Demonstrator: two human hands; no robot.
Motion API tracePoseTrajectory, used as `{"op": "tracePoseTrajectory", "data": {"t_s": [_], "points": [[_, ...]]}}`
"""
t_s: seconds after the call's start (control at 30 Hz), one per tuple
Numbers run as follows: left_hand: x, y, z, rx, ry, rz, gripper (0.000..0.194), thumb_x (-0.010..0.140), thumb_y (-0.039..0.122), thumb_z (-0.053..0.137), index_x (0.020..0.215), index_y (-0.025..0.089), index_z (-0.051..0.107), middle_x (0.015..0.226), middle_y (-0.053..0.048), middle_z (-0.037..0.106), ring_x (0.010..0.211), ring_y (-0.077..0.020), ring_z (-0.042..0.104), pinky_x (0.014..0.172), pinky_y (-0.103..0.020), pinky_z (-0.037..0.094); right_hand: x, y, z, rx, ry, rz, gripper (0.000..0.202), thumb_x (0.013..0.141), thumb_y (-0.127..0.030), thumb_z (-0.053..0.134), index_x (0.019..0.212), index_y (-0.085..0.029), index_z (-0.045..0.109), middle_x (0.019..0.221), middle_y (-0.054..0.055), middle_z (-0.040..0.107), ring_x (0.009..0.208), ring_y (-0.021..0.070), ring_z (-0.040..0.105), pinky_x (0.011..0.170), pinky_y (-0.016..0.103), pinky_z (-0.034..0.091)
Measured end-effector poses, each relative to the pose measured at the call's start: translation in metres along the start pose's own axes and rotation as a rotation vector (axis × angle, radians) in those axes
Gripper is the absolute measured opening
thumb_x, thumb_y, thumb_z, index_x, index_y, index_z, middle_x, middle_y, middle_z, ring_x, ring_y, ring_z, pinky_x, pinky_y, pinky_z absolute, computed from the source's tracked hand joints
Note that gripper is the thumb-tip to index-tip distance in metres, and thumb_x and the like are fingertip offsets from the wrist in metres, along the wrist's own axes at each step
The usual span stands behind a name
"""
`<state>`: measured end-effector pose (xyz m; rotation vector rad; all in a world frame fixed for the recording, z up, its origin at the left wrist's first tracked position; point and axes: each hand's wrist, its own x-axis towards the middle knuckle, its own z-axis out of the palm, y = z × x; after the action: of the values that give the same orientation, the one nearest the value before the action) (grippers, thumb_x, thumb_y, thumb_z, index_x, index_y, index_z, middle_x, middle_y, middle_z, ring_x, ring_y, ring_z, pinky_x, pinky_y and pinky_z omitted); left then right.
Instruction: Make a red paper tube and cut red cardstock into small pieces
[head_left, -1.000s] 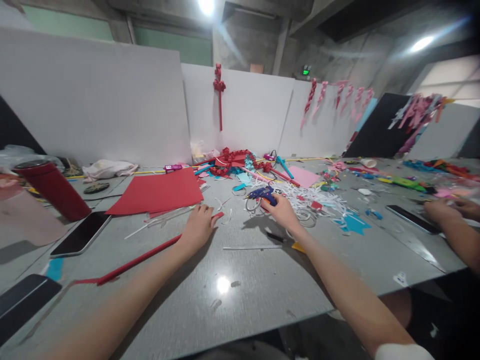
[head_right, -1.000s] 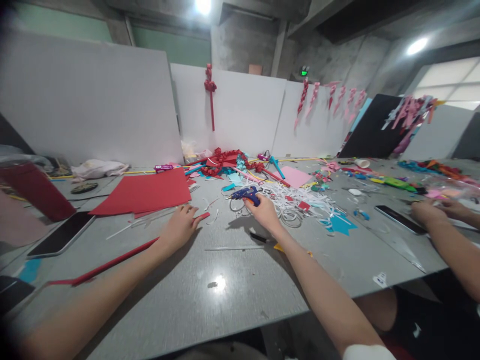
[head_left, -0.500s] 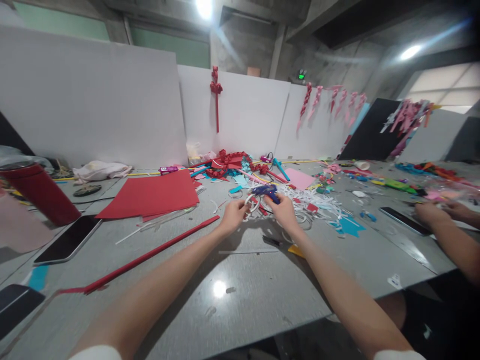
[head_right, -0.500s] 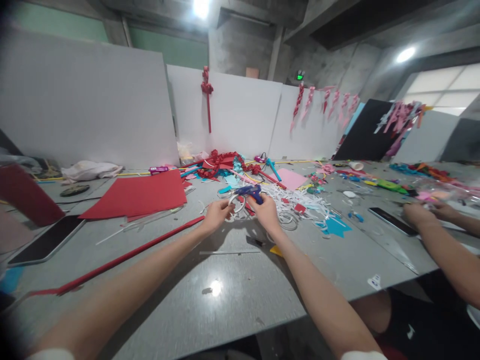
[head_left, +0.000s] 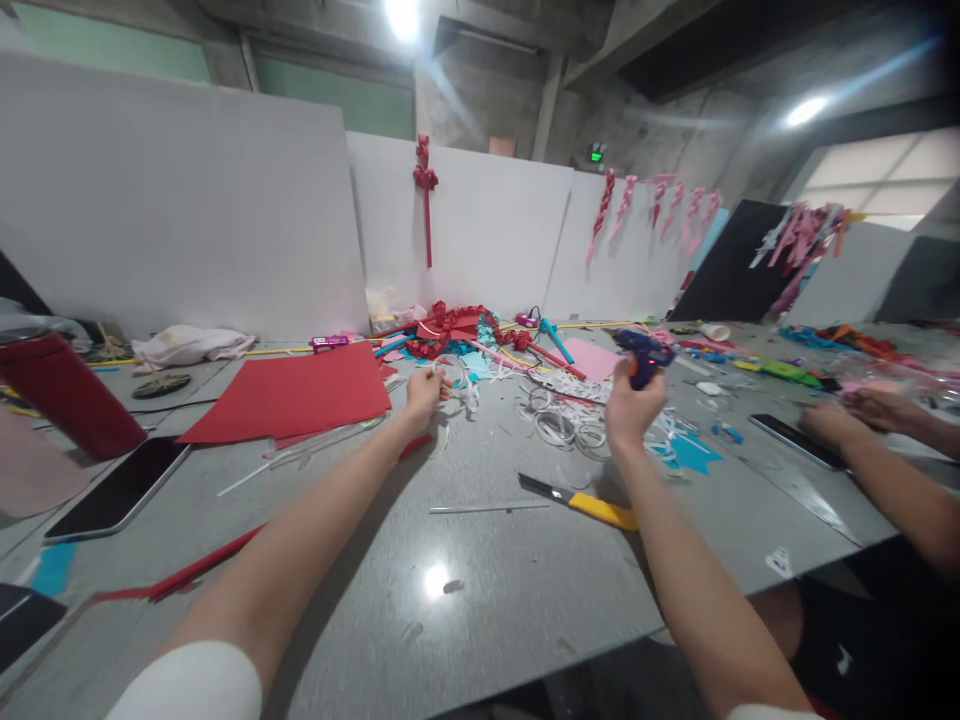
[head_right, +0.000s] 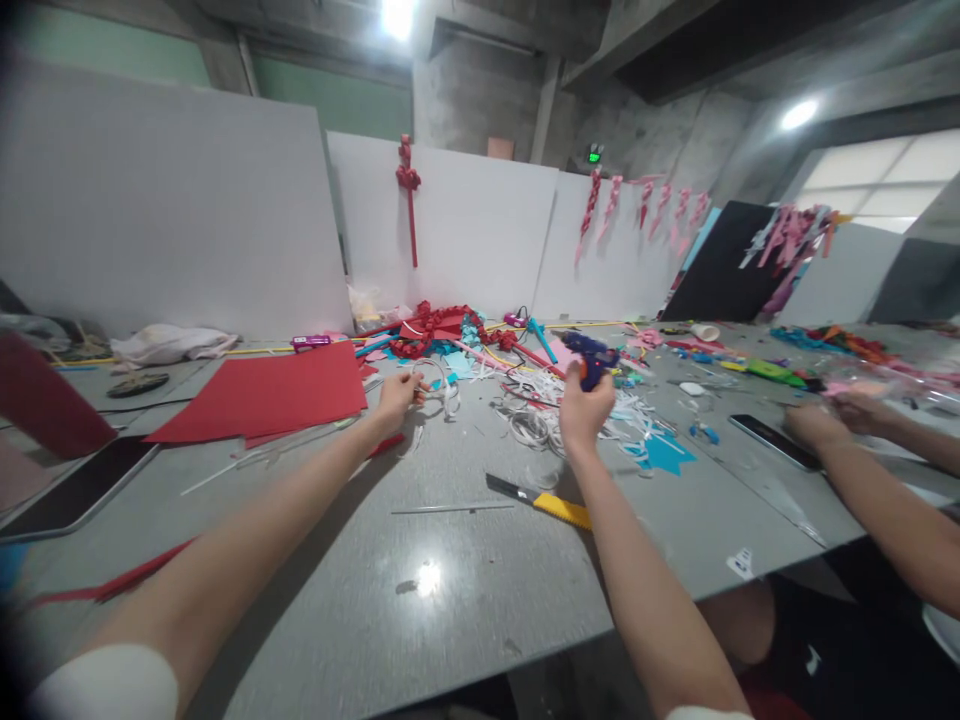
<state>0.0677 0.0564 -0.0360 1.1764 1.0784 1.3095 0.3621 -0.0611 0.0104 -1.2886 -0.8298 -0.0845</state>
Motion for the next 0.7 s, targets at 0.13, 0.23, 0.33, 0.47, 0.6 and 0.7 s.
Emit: {"op": "tracePoseTrajectory", "data": {"t_s": [0.13,0.23,0.33,0.47,0.6,0.7], "points": [[0.006,0.022,-0.010,-0.074,-0.073,-0.005,0.024,0.098,0.036,0.066,0.092,0.013,0.067,0.069,-0.003,0.070,0.051,-0.0080,0.057,0.054,-0.020,0.048,0.017,0.002,-0.007,0.063,0.065,0.012,0.055,0.084,-0.074,0.063,0.091,-0.020,0.058,0.073,0.002,0.059,0.066,0.0195,0.058,0.058,0.033,0.050],[-0.004,0.033,-0.001,-0.134,-0.182,-0.006,0.023,0.098,0.035,0.068,0.095,0.012,0.069,0.080,-0.007,0.073,0.059,-0.0086,0.062,0.061,-0.021,0.053,-0.003,0.000,0.008,0.248,-0.309,0.176,0.056,0.078,-0.075,0.072,0.088,-0.023,0.055,0.064,-0.001,0.057,0.055,0.0178,0.056,0.048,0.031,0.049],[-0.022,0.034,0.021,-0.166,-0.270,-0.022,0.026,0.096,0.036,0.071,0.091,0.011,0.068,0.081,-0.009,0.074,0.060,-0.0100,0.062,0.061,-0.023,0.053,-0.034,-0.006,0.027,0.364,-0.544,0.209,0.054,0.069,-0.065,0.085,0.088,-0.022,0.059,0.077,0.003,0.067,0.064,0.0196,0.064,0.058,0.033,0.058],[-0.046,0.031,0.047,-0.204,-0.372,-0.047,0.027,0.096,0.037,0.072,0.093,0.011,0.067,0.081,-0.007,0.074,0.057,-0.0095,0.062,0.061,-0.024,0.052,-0.054,-0.009,0.034,0.285,-0.658,0.213,0.056,0.063,-0.059,0.091,0.091,-0.017,0.068,0.092,0.010,0.075,0.078,0.0225,0.070,0.069,0.034,0.060],[-0.057,0.031,0.055,-0.218,-0.428,-0.046,0.030,0.092,0.040,0.076,0.093,0.012,0.067,0.081,-0.007,0.073,0.057,-0.0097,0.062,0.062,-0.025,0.050,-0.052,-0.002,0.031,0.207,-0.594,0.147,0.055,0.061,-0.060,0.091,0.081,-0.017,0.065,0.077,0.006,0.073,0.069,0.0202,0.065,0.064,0.031,0.052],[-0.059,0.032,0.052,-0.215,-0.417,-0.077,0.028,0.091,0.040,0.076,0.091,0.013,0.067,0.079,-0.006,0.073,0.058,-0.0102,0.061,0.064,-0.026,0.049,-0.049,0.004,0.030,0.253,-0.576,0.153,0.054,0.061,-0.060,0.091,0.079,-0.020,0.061,0.071,0.004,0.071,0.064,0.0199,0.063,0.060,0.030,0.049]]}}
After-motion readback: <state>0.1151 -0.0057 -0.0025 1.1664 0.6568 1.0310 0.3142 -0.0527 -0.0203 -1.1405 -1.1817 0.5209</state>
